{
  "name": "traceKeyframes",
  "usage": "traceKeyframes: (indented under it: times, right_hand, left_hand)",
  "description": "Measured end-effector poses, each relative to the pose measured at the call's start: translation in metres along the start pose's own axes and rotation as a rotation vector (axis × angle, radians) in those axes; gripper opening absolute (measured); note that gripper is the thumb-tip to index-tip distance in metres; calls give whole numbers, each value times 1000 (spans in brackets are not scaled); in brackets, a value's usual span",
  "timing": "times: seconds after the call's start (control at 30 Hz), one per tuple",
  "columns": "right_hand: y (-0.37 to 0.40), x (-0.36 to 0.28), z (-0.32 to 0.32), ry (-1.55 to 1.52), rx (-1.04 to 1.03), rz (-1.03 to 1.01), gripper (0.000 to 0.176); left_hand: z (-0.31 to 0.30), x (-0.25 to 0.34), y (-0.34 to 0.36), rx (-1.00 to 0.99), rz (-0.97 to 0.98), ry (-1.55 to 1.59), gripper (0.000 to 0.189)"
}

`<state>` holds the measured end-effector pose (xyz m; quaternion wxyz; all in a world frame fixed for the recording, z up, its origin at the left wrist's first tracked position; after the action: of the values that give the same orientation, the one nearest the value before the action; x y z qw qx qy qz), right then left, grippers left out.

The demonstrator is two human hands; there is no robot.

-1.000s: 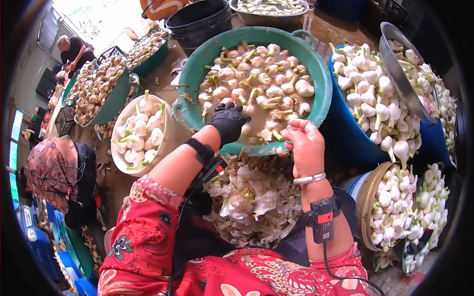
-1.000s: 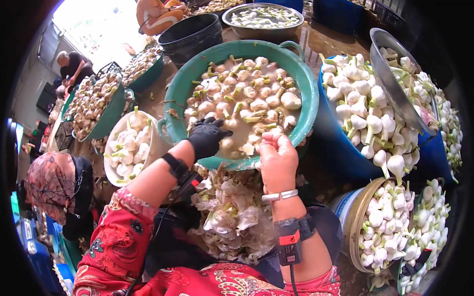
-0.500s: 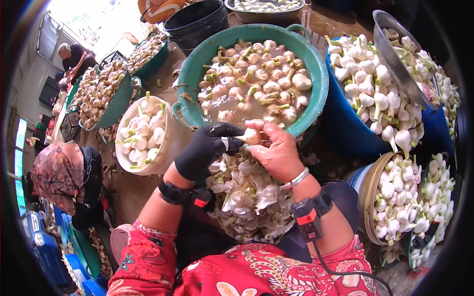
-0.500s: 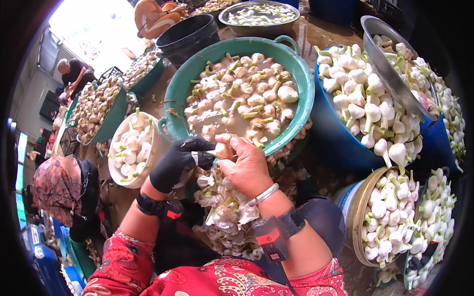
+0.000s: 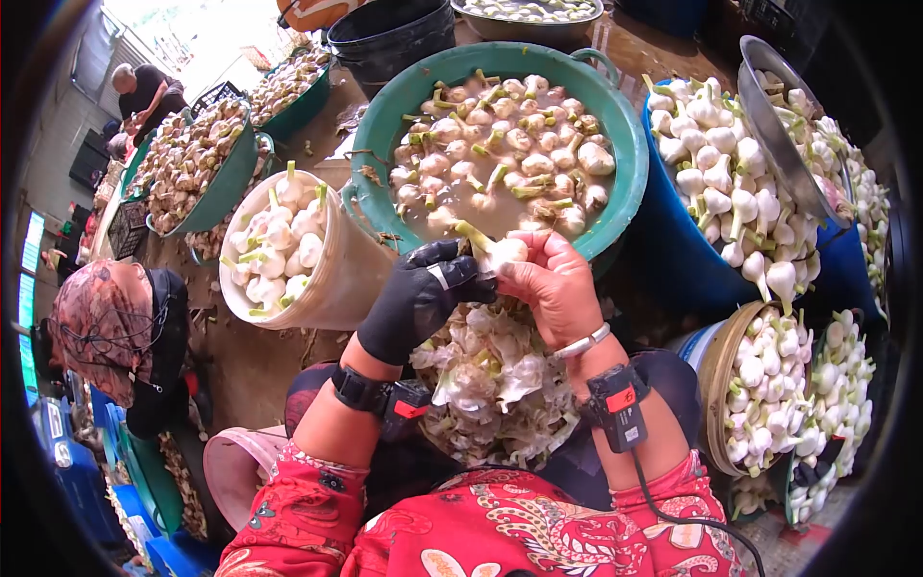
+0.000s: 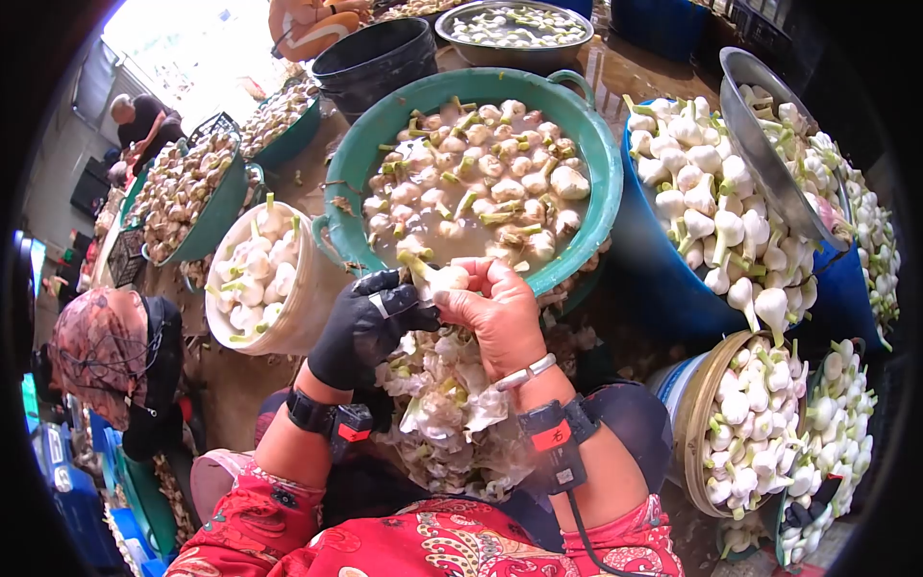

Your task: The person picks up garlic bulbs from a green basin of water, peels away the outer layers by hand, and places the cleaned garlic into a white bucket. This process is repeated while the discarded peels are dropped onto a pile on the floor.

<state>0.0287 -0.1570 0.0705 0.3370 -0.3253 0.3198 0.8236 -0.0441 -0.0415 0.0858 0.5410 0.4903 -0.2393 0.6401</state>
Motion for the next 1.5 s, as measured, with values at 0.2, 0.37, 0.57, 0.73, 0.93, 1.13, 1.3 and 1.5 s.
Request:
traceKeyframes:
  times: [0.2,0.37,0.57,0.73,0.93,1.13,1.3,1.5]
  right_hand:
    - [3,-4,6,119,-8,-161,31]
    - [2,8,10,90,-42,-202,17]
    - [12,28,20,-18,-259,378,21]
    - [23,43,18,-113,-343,576,26]
    - [3,31,-3,-93,-126,378,32]
    - [-5,13,-4,301,43,-118,8]
    - [32,59,31,1331,-662,-445,16]
    - [5,15,5,1171,-164,-321,17]
  left_hand:
    - [11,9,0,30,-40,82,30]
    - [-5,-1,-7,57,-31,-135,27]
    - [-1,35,-1,105,658,-1093,21]
    - [-18,5,-8,109,303,-482,26]
    - [-2,1,9,44,-73,-141,37]
    - [-19,5,-5,154,8,-214,19]
    - [1,52,9,91,708,-945,32]
    - [-23,22,-2,100,362,-474,19]
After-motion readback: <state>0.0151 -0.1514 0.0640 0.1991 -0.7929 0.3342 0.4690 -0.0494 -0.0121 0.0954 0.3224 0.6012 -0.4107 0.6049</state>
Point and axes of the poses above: each hand's wrist, its own y-axis away from the middle knuckle, its own z-axis out of the palm, x = y × z, the point moved 8 cm from there along -y, towards the middle knuckle, and after that the axes turned 7 degrees about x, right-handed, at the moved point
